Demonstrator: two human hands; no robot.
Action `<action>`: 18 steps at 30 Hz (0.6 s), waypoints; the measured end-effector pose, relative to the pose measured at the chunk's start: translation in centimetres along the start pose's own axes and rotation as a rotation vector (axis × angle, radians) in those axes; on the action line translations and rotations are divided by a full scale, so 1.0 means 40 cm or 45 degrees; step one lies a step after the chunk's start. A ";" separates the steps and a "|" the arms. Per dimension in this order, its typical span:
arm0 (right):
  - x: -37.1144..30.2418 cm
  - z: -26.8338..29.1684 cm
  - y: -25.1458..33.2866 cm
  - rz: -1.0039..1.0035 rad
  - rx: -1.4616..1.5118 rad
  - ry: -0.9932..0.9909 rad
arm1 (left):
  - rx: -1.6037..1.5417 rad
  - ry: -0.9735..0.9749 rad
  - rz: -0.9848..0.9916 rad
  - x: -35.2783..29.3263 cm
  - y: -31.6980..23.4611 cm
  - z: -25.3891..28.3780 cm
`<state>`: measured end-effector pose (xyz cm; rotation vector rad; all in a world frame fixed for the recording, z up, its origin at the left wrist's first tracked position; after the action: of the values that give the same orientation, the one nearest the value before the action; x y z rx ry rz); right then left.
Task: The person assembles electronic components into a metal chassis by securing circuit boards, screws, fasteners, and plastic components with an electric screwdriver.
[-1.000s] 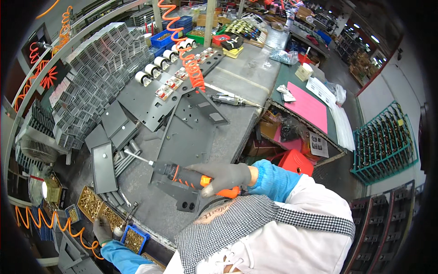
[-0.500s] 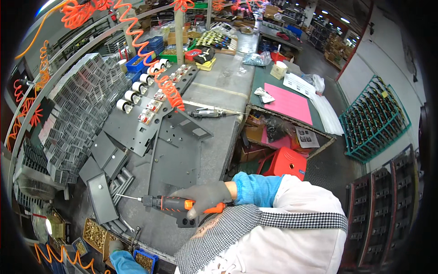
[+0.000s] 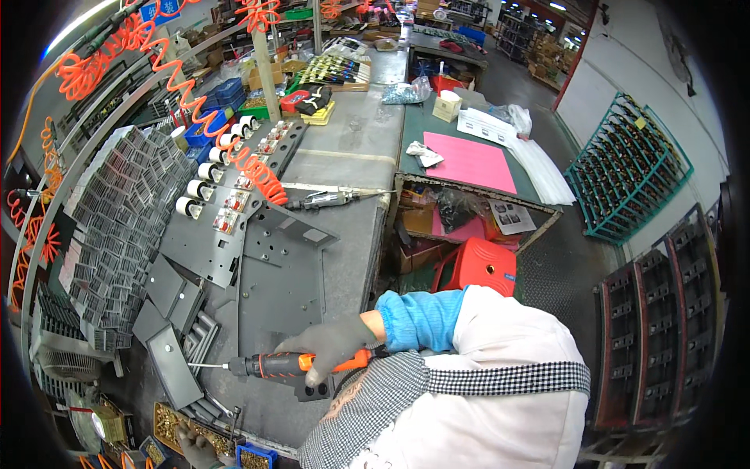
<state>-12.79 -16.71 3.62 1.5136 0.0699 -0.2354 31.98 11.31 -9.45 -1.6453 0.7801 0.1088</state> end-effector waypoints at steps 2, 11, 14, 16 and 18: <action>0.027 -0.011 -0.015 -0.032 0.041 0.132 | -0.136 0.098 0.014 -0.074 -0.007 -0.074; 0.075 -0.062 -0.028 -0.154 0.021 0.405 | -0.481 0.984 -0.006 -0.207 0.076 -0.286; 0.061 -0.063 -0.019 -0.166 0.058 0.383 | -0.151 0.854 -0.146 -0.219 0.088 -0.288; 0.065 -0.059 -0.023 -0.180 0.041 0.406 | -0.065 0.842 -0.173 -0.253 0.074 -0.300; 0.074 -0.058 -0.039 -0.193 0.028 0.467 | 0.062 0.731 -0.170 -0.287 0.058 -0.296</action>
<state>-9.96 -14.77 1.40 1.5599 0.4767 -0.0765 17.84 5.43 -2.98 -1.6928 1.0855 -0.4934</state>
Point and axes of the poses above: each hand's wrist, its own x-axis towards the middle knuckle, its own z-axis out of the back of the hand, y = z × x, the point moved 1 cm from there along x, towards the middle knuckle, and after that the axes turned 4 degrees about y, right-handed, at the moved point
